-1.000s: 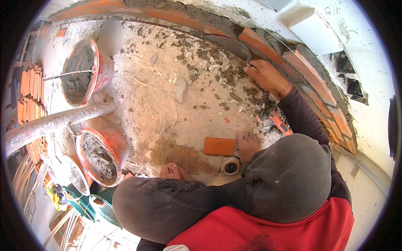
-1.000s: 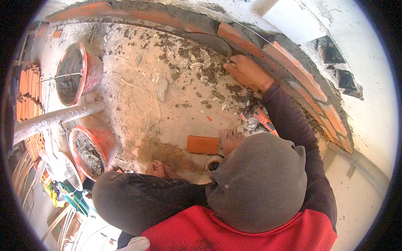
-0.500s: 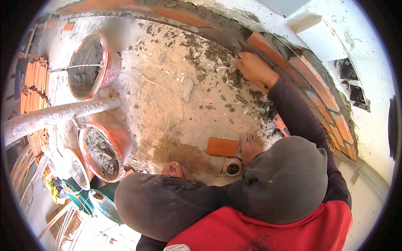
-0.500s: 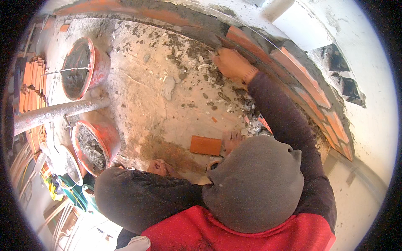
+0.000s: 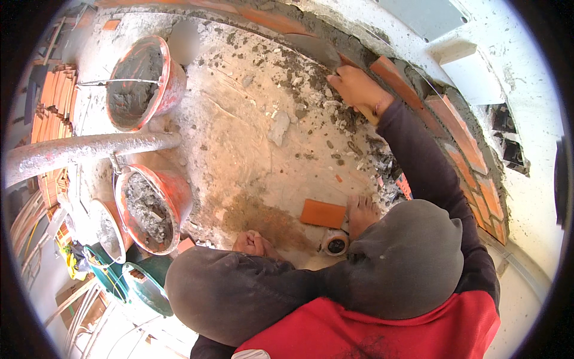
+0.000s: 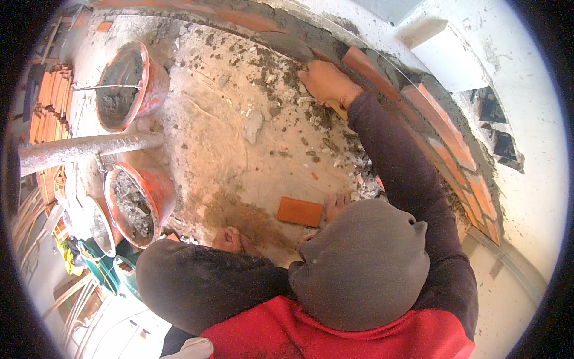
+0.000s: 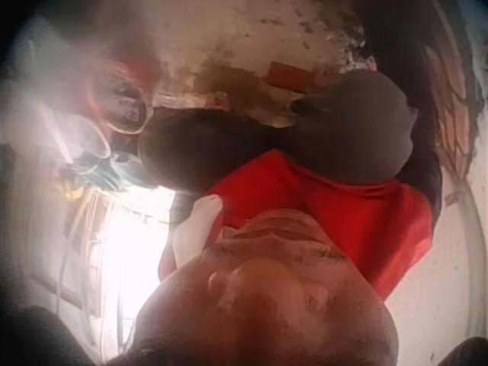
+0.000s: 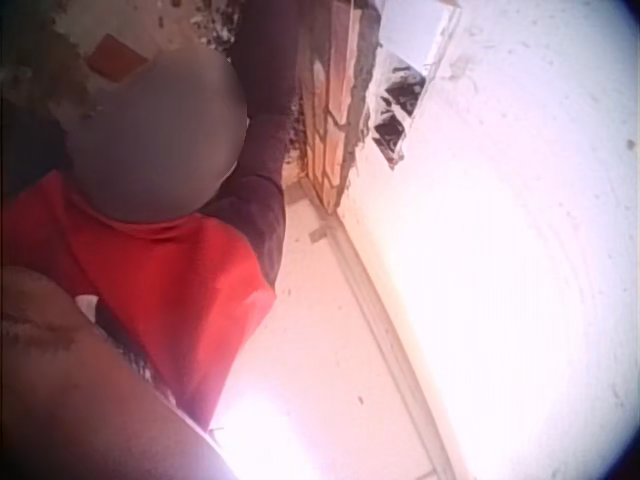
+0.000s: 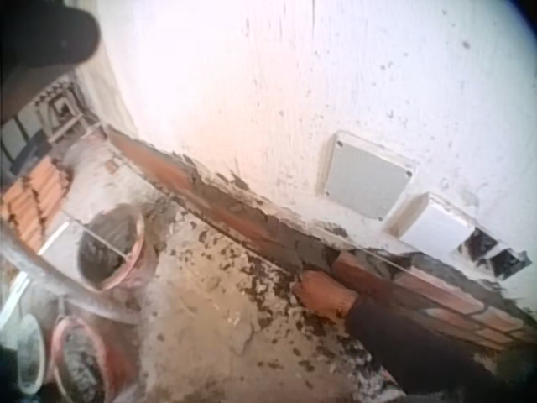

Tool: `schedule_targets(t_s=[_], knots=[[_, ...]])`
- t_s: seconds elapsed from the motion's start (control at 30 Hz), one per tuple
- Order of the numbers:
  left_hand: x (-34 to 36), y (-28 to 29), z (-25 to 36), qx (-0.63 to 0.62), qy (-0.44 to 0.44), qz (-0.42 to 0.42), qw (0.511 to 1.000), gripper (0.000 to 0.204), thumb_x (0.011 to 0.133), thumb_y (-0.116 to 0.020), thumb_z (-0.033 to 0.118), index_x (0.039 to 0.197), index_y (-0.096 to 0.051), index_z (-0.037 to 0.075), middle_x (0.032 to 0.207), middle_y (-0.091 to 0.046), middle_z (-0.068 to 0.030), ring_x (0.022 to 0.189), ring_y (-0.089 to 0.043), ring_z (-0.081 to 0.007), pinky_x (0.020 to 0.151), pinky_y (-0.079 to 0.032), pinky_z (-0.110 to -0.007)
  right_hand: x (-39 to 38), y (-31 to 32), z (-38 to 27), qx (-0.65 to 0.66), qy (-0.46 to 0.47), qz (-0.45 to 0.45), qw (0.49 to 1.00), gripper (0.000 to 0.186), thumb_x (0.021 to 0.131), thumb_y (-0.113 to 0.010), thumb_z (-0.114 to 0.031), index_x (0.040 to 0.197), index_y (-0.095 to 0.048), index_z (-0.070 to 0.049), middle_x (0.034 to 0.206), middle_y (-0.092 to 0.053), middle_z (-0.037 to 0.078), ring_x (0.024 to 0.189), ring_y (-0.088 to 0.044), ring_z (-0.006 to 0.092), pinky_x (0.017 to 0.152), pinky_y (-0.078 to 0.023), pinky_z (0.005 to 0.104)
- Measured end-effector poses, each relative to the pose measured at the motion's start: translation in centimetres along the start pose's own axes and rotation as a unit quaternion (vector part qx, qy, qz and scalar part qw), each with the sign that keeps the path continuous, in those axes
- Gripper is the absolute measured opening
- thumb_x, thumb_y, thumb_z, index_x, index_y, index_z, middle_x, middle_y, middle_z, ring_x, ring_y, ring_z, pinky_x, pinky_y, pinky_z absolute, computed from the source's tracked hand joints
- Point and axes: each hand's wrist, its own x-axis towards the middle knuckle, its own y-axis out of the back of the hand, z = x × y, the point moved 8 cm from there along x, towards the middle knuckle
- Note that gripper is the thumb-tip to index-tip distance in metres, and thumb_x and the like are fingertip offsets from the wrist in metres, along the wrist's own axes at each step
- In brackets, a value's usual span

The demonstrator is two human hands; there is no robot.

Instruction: The person uses a trowel to apply mortar to the back of tiles and presses them onto a wall ledge, handling a bucket of mortar and multiple tiles.

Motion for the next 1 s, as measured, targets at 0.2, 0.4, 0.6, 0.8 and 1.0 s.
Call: schedule_targets(t_s=[0.2, 0.4, 0.6, 0.8, 1.0], knots=[[-0.3, 0.8, 0.4, 0.023, -0.035, 0.079, 0.996, 0.024, 0.081, -0.068, 0.021, 0.069, -0.054, 0.006, 0.063, -0.061, -0.0123, 0.054, -0.060, -0.0247, 0.056, -0.049, -0.036, -0.1, 1.0, -3.2, 0.055, -0.003, -0.008, 0.998, 0.042, 0.098, -0.051, -0.032, 0.093, -0.059, 0.009, 0.079, -0.064, 0.028, 0.072, -0.064, 0.0461, 0.069, -0.051, 0.0500], [-0.3, 0.7, 1.2, -0.033, -0.053, 0.093, 0.994, 0.023, 0.078, -0.070, 0.017, 0.066, -0.053, 0.007, 0.059, -0.058, -0.0109, 0.051, -0.056, -0.0252, 0.052, -0.047, -0.035, -4.6, 0.9, 0.0, -0.128, -0.021, 0.060, 0.990, 0.037, 0.097, -0.051, -0.029, 0.096, -0.060, 0.007, 0.089, -0.064, 0.031, 0.091, -0.062, 0.0468, 0.079, -0.049, 0.0528], [-0.8, 1.3, 1.6, -0.004, -0.103, 0.153, 0.983, 0.022, 0.076, -0.072, 0.014, 0.066, -0.053, 0.008, 0.060, -0.058, -0.0109, 0.051, -0.057, -0.0252, 0.051, -0.046, -0.035, -4.9, 0.1, 0.3, -0.171, 0.016, 0.034, 0.984, 0.035, 0.097, -0.051, -0.026, 0.095, -0.060, 0.007, 0.093, -0.064, 0.030, 0.093, -0.062, 0.0462, 0.083, -0.049, 0.0528], [-0.5, 1.0, 1.6, -0.019, -0.096, 0.127, 0.987, 0.021, 0.075, -0.072, 0.013, 0.066, -0.053, 0.008, 0.061, -0.060, -0.0112, 0.052, -0.058, -0.0257, 0.052, -0.047, -0.035, 0.3, -1.0, -2.6, -0.157, 0.085, 0.051, 0.983, 0.029, 0.094, -0.053, -0.020, 0.096, -0.062, 0.008, 0.094, -0.064, 0.030, 0.093, -0.063, 0.0461, 0.083, -0.050, 0.0523], [-0.5, 0.4, 0.8, -0.067, -0.099, 0.136, 0.983, 0.022, 0.076, -0.071, 0.013, 0.065, -0.054, 0.008, 0.057, -0.056, -0.0091, 0.047, -0.053, -0.0233, 0.049, -0.045, -0.033, 5.9, -3.0, -5.5, -0.124, 0.059, 0.106, 0.985, 0.026, 0.092, -0.052, -0.015, 0.097, -0.062, 0.008, 0.095, -0.066, 0.030, 0.094, -0.066, 0.0423, 0.082, -0.052, 0.0504]])
